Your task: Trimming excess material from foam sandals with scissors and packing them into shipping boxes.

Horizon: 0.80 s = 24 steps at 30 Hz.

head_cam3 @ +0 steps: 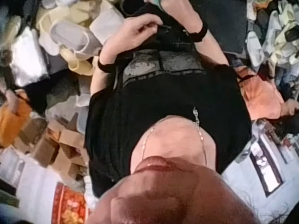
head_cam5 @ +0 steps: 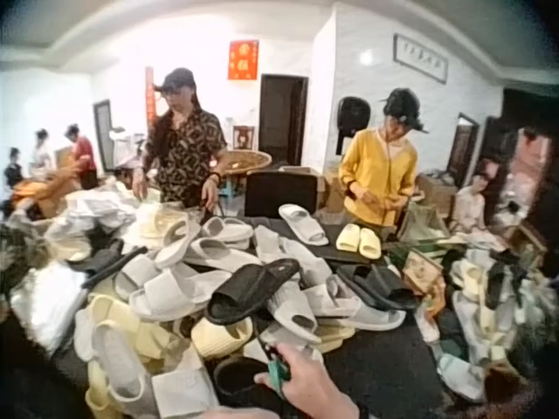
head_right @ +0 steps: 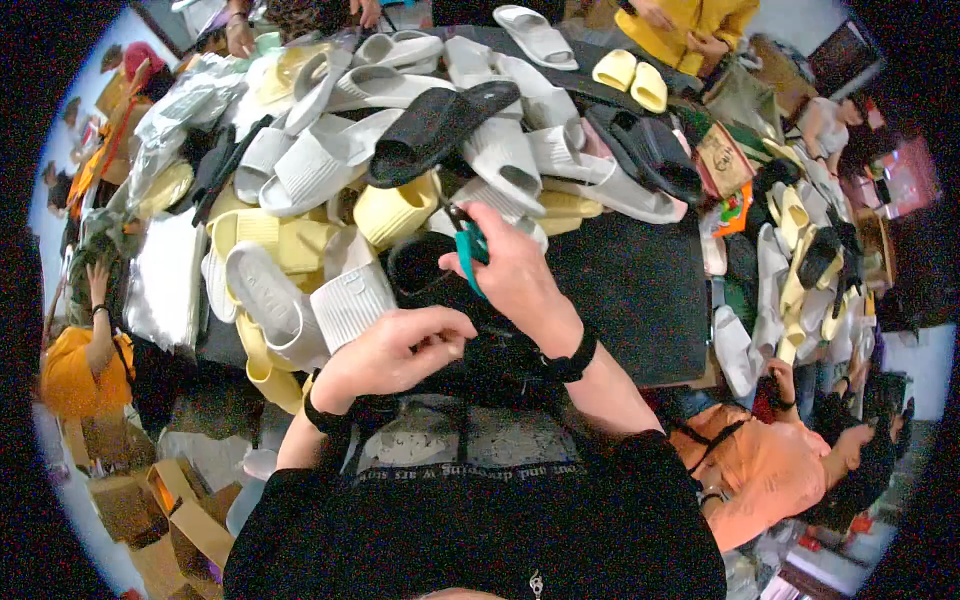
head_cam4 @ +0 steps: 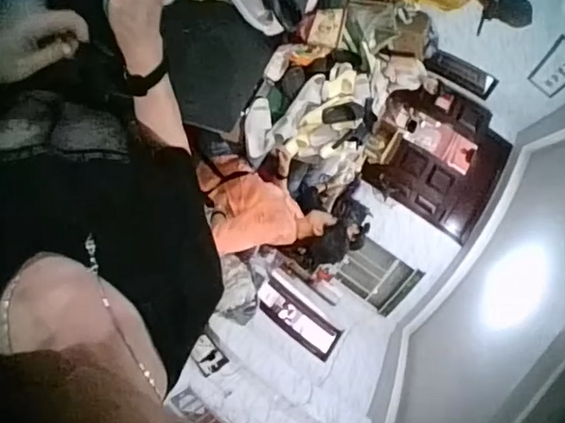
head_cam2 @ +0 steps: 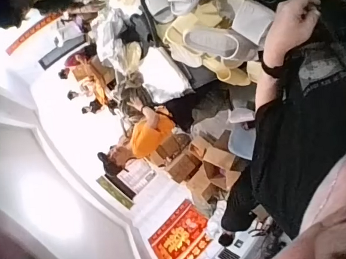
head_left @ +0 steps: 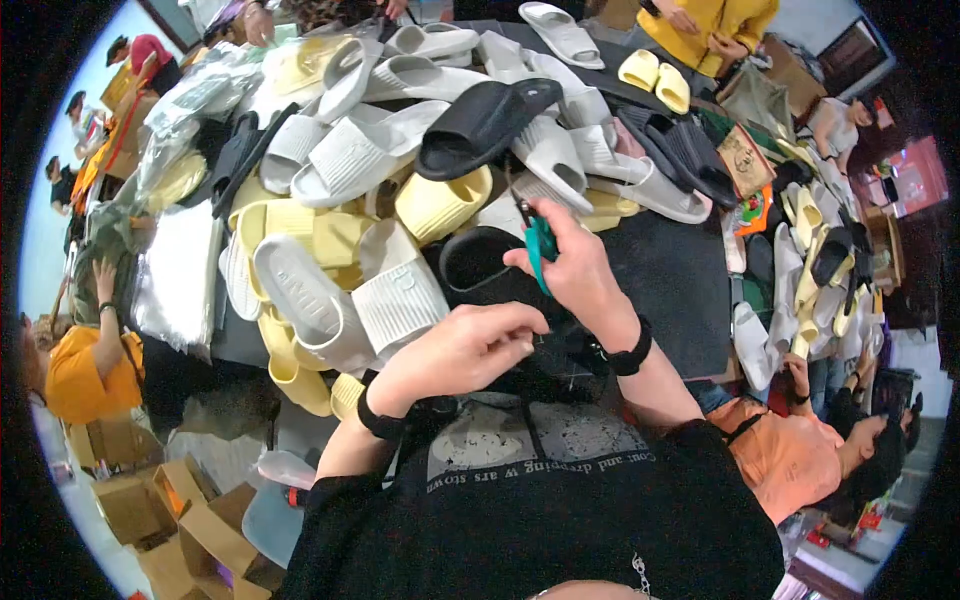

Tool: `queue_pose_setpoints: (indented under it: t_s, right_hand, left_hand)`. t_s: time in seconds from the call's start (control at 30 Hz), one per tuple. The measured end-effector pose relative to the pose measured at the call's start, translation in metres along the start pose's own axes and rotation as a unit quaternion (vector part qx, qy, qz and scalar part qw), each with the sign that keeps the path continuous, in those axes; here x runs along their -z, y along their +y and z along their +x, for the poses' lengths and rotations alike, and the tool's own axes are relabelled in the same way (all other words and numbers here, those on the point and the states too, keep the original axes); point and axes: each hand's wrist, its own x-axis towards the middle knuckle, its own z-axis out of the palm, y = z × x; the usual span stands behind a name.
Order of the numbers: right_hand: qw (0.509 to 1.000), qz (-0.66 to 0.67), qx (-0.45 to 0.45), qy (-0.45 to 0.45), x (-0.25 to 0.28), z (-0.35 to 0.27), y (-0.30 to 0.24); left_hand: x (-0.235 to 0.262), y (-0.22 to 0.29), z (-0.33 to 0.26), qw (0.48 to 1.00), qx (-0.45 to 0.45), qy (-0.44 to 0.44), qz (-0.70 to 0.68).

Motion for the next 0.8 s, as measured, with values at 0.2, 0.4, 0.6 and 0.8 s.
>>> queue_pose_setpoints:
  t_s: [0.2,0.4,0.6,0.8]
  right_hand:
    - [0.991,-0.099,0.067,-0.056,-0.035,0.016,0.006]
    - [0.999,-0.021,0.035,0.017,-0.008,0.009,0.014]
    - [0.983,0.048,-0.012,0.176,0.057,-0.010,0.026]
    - [0.926,0.137,-0.060,0.346,0.115,-0.024,0.018]
  left_hand:
    - [0.014,0.007,-0.007,0.986,-0.048,-0.024,0.155]
    - [0.057,-0.018,0.004,0.969,0.063,0.226,0.078]
    - [0.105,-0.075,0.048,0.912,0.211,0.296,-0.191]
    - [0.113,-0.100,0.074,0.883,0.179,0.258,-0.349]
